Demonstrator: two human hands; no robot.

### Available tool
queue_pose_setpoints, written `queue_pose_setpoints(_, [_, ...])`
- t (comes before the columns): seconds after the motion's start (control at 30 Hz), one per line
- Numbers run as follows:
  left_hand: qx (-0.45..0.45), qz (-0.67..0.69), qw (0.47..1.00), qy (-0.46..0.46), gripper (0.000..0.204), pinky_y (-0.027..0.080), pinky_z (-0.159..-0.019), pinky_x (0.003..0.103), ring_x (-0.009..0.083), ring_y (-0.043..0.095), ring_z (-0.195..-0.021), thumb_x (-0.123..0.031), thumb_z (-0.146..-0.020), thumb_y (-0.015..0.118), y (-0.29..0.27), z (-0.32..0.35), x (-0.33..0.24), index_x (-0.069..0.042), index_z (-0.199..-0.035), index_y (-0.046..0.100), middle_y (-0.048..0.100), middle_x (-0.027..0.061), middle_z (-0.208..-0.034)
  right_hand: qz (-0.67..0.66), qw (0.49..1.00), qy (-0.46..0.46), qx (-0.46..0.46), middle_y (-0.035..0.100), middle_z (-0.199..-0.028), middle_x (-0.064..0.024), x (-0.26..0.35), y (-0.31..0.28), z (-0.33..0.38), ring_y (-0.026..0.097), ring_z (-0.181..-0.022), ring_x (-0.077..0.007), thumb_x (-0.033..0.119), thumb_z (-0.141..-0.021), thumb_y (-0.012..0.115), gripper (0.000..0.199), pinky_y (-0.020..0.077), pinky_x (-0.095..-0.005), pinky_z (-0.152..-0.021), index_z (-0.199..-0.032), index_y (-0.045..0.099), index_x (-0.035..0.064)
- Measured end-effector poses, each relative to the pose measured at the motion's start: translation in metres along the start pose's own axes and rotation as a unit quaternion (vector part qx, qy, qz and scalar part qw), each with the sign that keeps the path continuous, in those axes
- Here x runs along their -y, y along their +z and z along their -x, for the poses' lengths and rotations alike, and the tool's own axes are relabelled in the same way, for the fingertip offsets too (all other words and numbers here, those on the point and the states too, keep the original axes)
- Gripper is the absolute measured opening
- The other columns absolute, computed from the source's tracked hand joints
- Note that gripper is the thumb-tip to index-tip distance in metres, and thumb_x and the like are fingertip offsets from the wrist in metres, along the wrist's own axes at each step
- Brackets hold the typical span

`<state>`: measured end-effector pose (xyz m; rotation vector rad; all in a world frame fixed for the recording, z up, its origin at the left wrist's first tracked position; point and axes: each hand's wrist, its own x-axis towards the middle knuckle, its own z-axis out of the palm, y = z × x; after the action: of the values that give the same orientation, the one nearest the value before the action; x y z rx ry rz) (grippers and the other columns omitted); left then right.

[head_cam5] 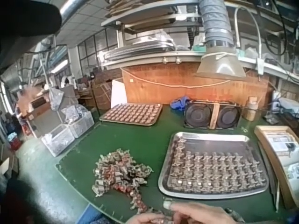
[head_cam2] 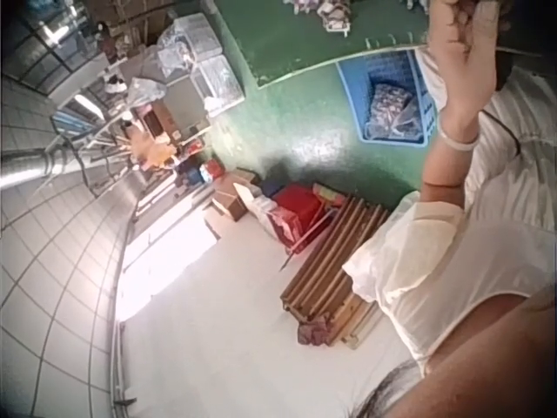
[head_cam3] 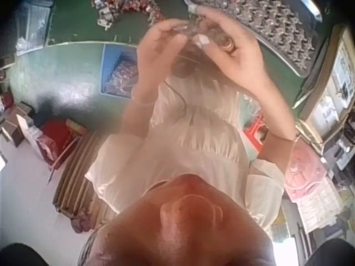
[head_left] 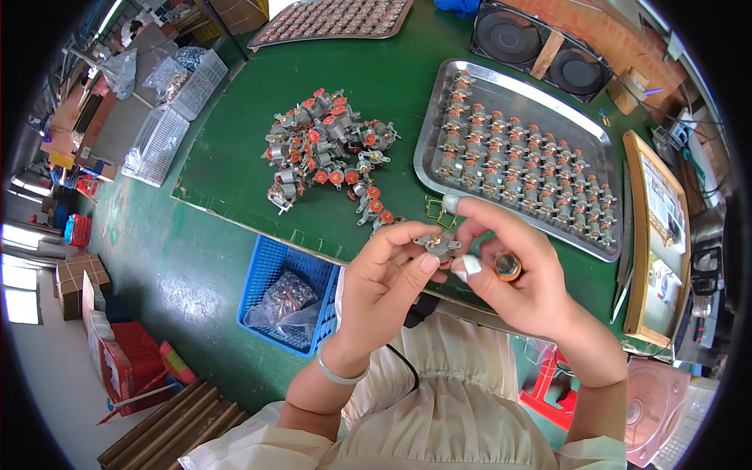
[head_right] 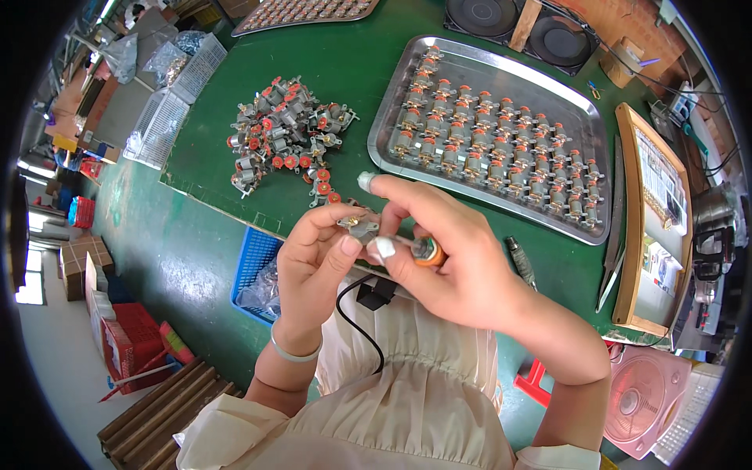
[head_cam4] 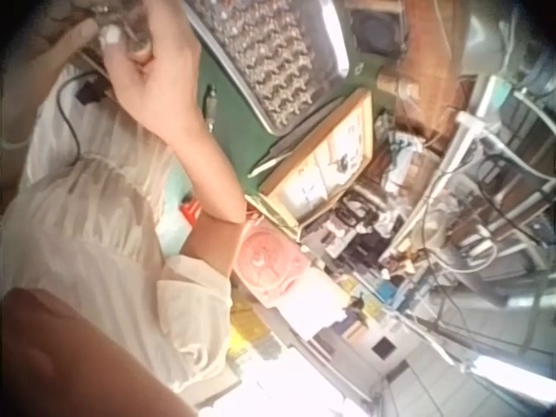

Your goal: Assembling small electrical components using a screwdriver and tweezers at a workbench.

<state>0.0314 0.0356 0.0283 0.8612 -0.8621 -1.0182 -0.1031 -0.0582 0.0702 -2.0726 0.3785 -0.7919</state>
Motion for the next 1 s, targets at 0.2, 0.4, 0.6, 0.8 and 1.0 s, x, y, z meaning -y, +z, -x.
queue_pose_setpoints(0.2, [0.008,-0.109,0.991,0.079,0.026,0.046,-0.076,0.023,0.0126,0.052,-0.091,0.000,-0.084,0.053,0.003,-0.003,0.009,0.002,-0.110,0.046,0.050,0.0099,-0.104,0.113,0.992,-0.047,0.006,0.054,-0.084,-0.0116,0.000,-0.011,0.001,0.057,-0.068,-0.0237,-0.004,-0.065,0.061,0.034,0.0467,-0.0303,-0.057,-0.098,0.054,-0.0006])
queue_pose_setpoints(0.4, [-0.008,-0.150,0.985,0.085,0.023,0.046,-0.074,0.024,0.0134,0.055,-0.085,-0.001,-0.083,0.055,0.007,-0.003,0.010,0.001,-0.106,0.050,0.054,0.0101,-0.100,0.161,0.986,-0.041,-0.013,0.054,-0.085,-0.0119,0.002,-0.015,0.000,0.057,-0.066,-0.0250,0.000,-0.063,0.063,0.033,0.0469,-0.0315,-0.052,-0.095,0.055,0.0001])
queue_pose_setpoints(0.6, [-0.015,-0.255,0.957,0.140,0.025,0.046,-0.066,0.026,0.0183,0.056,-0.075,-0.001,-0.080,0.057,0.010,-0.002,0.010,0.000,-0.104,0.051,0.057,0.0118,-0.094,0.172,0.983,-0.060,-0.026,0.055,-0.081,-0.0096,0.003,-0.015,0.000,0.056,-0.059,-0.0227,0.003,-0.061,0.066,0.030,0.0465,-0.0306,-0.049,-0.089,0.058,0.0009])
queue_pose_setpoints(0.8, [-0.018,-0.322,0.926,0.197,0.021,0.045,-0.061,0.028,0.0222,0.054,-0.070,0.002,-0.078,0.057,0.016,-0.005,0.012,0.000,-0.099,0.051,0.057,0.0125,-0.092,0.234,0.963,-0.128,-0.026,0.053,-0.074,-0.0071,0.000,-0.019,-0.002,0.055,-0.053,-0.0194,0.005,-0.060,0.068,0.025,0.0445,-0.0291,-0.044,-0.083,0.059,0.0007])
queue_pose_setpoints(1.0, [-0.023,-0.330,0.922,0.201,0.021,0.045,-0.061,0.028,0.0222,0.054,-0.071,0.002,-0.078,0.057,0.018,-0.006,0.013,0.000,-0.098,0.051,0.058,0.0122,-0.091,0.295,0.940,-0.173,-0.010,0.051,-0.073,-0.0066,-0.003,-0.021,0.000,0.054,-0.052,-0.0194,0.005,-0.061,0.067,0.025,0.0429,-0.0290,-0.043,-0.083,0.057,-0.0003])
